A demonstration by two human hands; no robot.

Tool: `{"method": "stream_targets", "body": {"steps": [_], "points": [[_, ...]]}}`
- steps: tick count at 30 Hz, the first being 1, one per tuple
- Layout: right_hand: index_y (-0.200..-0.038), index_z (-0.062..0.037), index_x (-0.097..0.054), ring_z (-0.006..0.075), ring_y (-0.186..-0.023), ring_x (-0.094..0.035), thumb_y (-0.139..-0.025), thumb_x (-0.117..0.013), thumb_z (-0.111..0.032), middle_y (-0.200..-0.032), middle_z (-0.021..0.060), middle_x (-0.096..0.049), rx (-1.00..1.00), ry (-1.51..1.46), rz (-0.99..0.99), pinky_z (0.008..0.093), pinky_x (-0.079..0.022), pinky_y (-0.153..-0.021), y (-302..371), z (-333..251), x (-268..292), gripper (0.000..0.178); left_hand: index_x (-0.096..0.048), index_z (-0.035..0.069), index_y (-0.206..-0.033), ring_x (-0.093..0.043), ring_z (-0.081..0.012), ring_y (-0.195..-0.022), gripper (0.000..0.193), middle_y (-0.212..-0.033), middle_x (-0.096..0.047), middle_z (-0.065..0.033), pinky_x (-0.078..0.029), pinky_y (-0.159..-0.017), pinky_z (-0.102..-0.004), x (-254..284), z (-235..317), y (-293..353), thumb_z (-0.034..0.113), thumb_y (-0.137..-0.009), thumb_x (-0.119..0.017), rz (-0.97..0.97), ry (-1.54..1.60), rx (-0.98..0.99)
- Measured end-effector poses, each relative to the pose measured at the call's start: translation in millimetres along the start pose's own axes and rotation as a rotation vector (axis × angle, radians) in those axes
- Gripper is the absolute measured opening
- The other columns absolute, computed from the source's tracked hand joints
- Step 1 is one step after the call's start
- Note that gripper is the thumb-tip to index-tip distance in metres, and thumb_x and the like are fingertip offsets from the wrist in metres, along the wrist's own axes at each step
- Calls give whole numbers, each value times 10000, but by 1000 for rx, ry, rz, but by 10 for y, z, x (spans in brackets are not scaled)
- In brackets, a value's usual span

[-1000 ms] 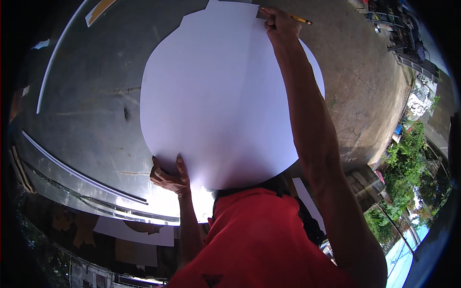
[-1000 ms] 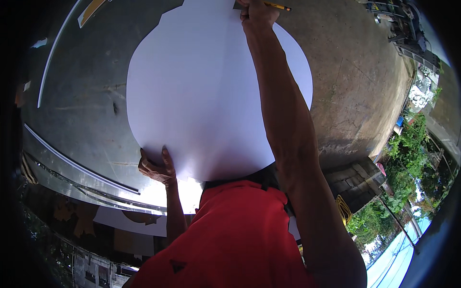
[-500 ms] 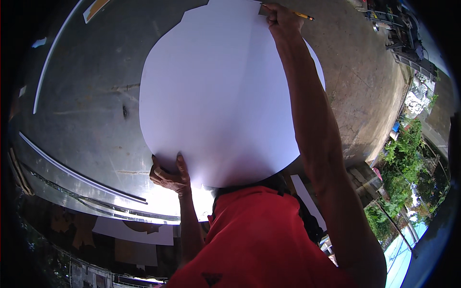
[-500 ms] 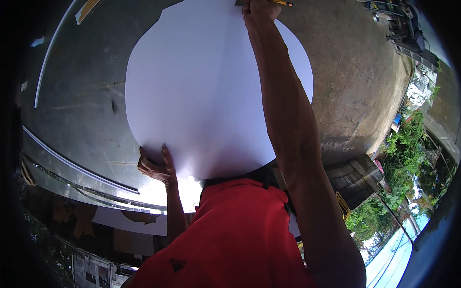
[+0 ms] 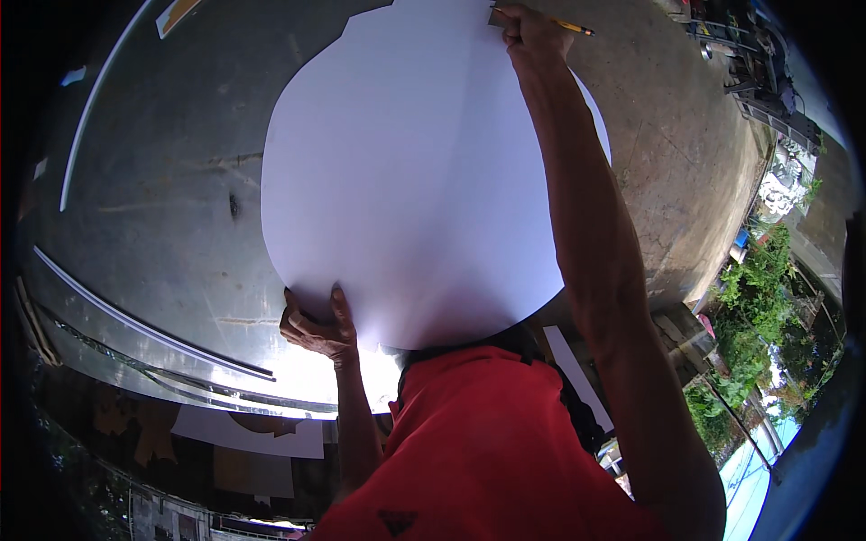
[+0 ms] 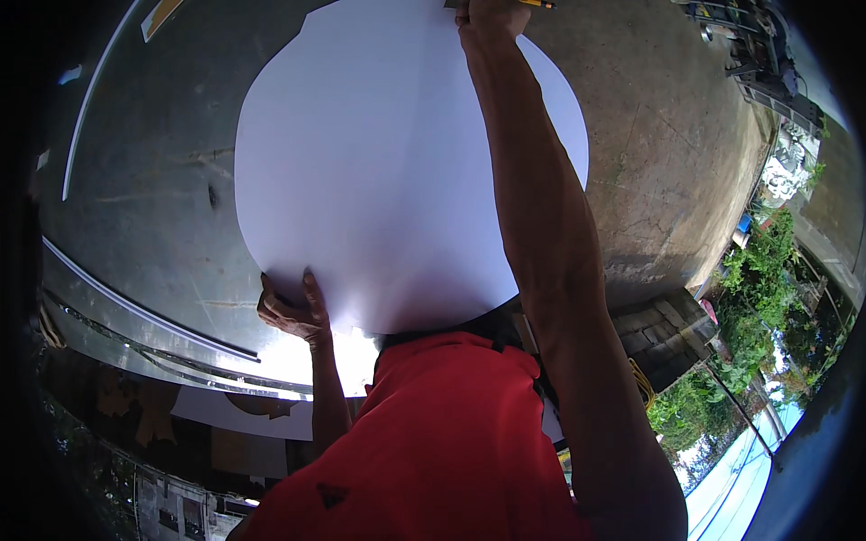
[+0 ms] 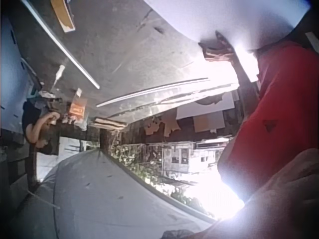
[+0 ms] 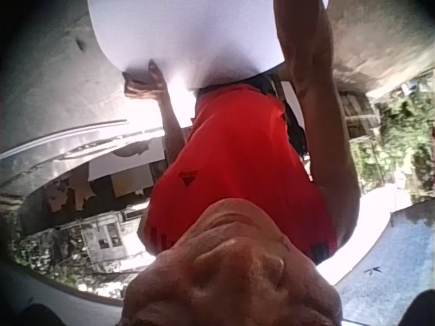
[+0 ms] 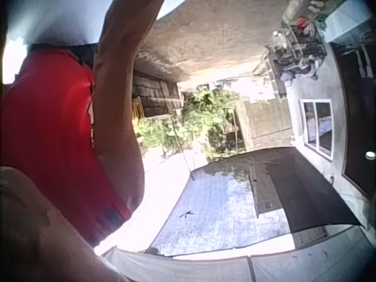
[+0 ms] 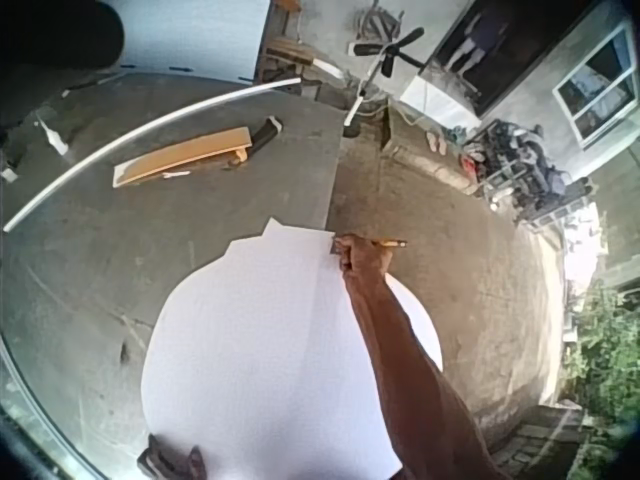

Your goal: The person traces the outline of a large white circular template onto a metal sheet using a pencil. They then pick up a long white plastic strip, measure it against the template, and cut it to size using a utility knife.

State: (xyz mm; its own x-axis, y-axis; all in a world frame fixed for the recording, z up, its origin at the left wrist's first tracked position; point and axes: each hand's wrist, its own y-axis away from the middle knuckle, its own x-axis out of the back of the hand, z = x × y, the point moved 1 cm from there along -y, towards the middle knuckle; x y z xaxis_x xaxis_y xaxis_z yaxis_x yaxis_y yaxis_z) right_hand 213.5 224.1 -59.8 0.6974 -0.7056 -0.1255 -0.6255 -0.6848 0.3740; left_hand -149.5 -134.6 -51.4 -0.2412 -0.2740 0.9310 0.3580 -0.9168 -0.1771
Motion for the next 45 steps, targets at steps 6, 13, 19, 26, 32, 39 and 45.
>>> {"method": "stream_targets", "body": {"steps": [6, 13, 19, 26, 32, 39, 45], "points": [[-735, -23, -546, 144, -418, -487, -695, -649, 117, -600, 93, -566, -6, 32, -1, 256, -329, -339, 35, -26, -13, 178, -531, 12, -1259, -463, -236, -916, 765, -988, -511, -94, -383, -801, -436, -1, -6, 11, 620, -809, -646, -9, 2, 15], [-694, -12, -540, 146, -349, -447, -696, -653, 107, -584, 125, -587, -17, 166, 37, 278, -306, -298, 53, -33, -5, 164, -525, 24, -1289, -471, -245, -909, 770, -978, -482, -92, -375, -795, -439, -2, -16, 14, 598, -795, -669, -2, 19, 9], [-634, -22, -534, 141, -341, -438, -679, -651, 87, -547, 107, -567, 33, 207, 36, 294, -305, -296, 118, -94, -32, 166, -526, 30, -1291, -479, -249, -913, 770, -983, -475, -93, -372, -801, -445, -16, -48, 31, 596, -789, -674, -8, 21, 15], [-631, -50, -517, 139, -333, -425, -684, -654, 51, -536, 90, -544, 78, 233, -10, 296, -300, -290, 94, -70, -37, 178, -532, 35, -1284, -475, -248, -919, 772, -979, -475, -97, -370, -798, -448, -8, -50, 45, 606, -784, -673, -15, 3, 34], [-727, 20, -574, 149, -455, -506, -731, -690, 76, -609, 99, -583, -103, 65, 89, 297, -361, -428, 27, -47, 75, 129, -546, 43, -1240, -463, -247, -849, 707, -963, -527, -93, -375, -761, -431, 4, -22, 29, 591, -808, -660, 37, -8, -7], [-851, 44, -662, 147, -572, -557, -778, -679, -8, -746, 111, -657, -43, 35, -175, 260, -386, -488, 313, -366, 724, 91, -560, 39, -1247, -492, -268, -910, 752, -979, -538, -102, -387, -800, -446, 16, -16, 51, 619, -783, -678, 45, 5, 21], [-837, 29, -675, 167, -619, -602, -732, -703, -13, -787, 118, -684, 41, 63, -97, 265, -434, -497, 358, -489, 1364, 116, -589, 38, -1230, -507, -291, -956, 774, -1011, -536, -114, -402, -845, -470, 28, -23, 55, 630, -748, -712, 83, 7, 36]]}}
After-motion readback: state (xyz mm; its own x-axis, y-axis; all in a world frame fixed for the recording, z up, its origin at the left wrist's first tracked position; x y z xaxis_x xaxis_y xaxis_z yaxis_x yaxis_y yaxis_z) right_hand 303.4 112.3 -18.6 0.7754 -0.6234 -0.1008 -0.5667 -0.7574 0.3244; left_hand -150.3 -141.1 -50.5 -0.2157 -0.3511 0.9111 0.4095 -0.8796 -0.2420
